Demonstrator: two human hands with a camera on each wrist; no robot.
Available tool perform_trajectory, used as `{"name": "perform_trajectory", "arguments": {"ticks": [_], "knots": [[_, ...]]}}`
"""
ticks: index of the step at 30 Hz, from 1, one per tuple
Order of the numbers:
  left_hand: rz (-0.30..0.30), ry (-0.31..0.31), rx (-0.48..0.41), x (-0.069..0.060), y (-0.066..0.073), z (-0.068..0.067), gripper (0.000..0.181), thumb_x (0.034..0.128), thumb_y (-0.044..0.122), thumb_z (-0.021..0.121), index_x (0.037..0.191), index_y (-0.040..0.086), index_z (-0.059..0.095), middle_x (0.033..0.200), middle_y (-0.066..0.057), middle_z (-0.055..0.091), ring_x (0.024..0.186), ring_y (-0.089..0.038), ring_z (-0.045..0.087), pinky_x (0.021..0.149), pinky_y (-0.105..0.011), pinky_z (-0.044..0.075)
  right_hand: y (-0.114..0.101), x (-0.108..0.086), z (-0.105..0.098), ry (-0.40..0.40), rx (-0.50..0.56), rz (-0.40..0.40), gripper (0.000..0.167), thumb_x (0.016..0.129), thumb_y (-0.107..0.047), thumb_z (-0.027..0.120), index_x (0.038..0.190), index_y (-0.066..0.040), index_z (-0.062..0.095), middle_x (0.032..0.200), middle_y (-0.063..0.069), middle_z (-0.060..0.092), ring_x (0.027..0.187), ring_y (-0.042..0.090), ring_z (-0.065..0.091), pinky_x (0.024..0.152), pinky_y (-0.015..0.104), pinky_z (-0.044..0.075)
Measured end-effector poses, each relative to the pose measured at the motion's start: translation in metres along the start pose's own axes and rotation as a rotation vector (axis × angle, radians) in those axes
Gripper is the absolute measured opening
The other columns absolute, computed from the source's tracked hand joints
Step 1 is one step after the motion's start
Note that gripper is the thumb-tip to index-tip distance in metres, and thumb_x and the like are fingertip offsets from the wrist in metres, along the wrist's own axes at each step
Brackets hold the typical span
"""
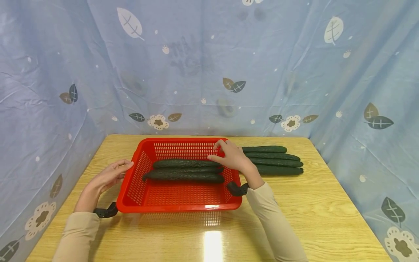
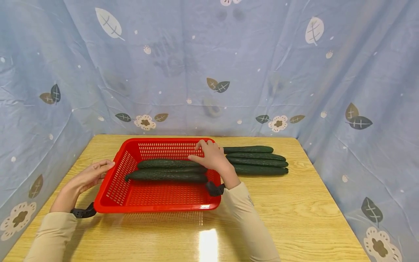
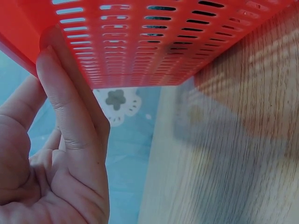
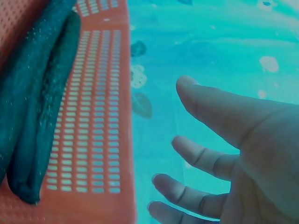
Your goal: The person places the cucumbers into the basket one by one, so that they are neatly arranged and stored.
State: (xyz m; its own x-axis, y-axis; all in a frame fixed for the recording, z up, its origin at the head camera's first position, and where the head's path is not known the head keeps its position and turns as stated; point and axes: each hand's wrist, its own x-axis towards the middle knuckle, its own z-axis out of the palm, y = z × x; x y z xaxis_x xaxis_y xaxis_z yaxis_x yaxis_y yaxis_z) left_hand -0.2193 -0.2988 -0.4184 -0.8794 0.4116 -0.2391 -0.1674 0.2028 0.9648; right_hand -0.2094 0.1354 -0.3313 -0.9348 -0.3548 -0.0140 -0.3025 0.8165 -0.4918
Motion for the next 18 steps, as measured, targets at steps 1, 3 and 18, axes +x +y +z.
{"name": "perform_trajectory", "arguments": {"ticks": [1, 3, 18], "knots": [[0.003, -0.001, -0.002, 0.000, -0.001, 0.000, 0.016, 0.1011, 0.025, 0.039, 0.103, 0.015, 0.052, 0.092, 0.004, 0.065, 0.083, -0.015, 0.065, 0.074, -0.033, 0.054, 0.002, -0.001, -0.001, 0.011, 0.012, 0.000, 0.043, 0.088, -0.047, 0.058, 0.113, -0.012, 0.051, 0.098, 0.009, 0.055, 0.087, 0.023, 0.048, 0.087, 0.052, 0.032], [0.010, -0.006, -0.005, 0.000, -0.001, -0.001, 0.016, 0.1014, 0.024, 0.039, 0.103, 0.014, 0.051, 0.092, 0.004, 0.065, 0.083, -0.016, 0.066, 0.074, -0.033, 0.054, 0.007, -0.005, -0.004, 0.033, 0.038, -0.001, 0.042, 0.088, -0.046, 0.059, 0.112, -0.012, 0.051, 0.094, 0.009, 0.054, 0.084, 0.022, 0.047, 0.084, 0.048, 0.032], [0.000, 0.019, -0.003, -0.001, 0.001, 0.002, 0.018, 0.1008, 0.025, 0.041, 0.103, 0.010, 0.050, 0.092, 0.003, 0.066, 0.085, -0.016, 0.066, 0.075, -0.033, 0.054, 0.056, -0.035, -0.013, 0.134, 0.147, -0.028, 0.037, 0.090, -0.037, 0.060, 0.112, -0.008, 0.052, 0.108, 0.014, 0.053, 0.098, 0.029, 0.049, 0.083, 0.048, 0.034]]}}
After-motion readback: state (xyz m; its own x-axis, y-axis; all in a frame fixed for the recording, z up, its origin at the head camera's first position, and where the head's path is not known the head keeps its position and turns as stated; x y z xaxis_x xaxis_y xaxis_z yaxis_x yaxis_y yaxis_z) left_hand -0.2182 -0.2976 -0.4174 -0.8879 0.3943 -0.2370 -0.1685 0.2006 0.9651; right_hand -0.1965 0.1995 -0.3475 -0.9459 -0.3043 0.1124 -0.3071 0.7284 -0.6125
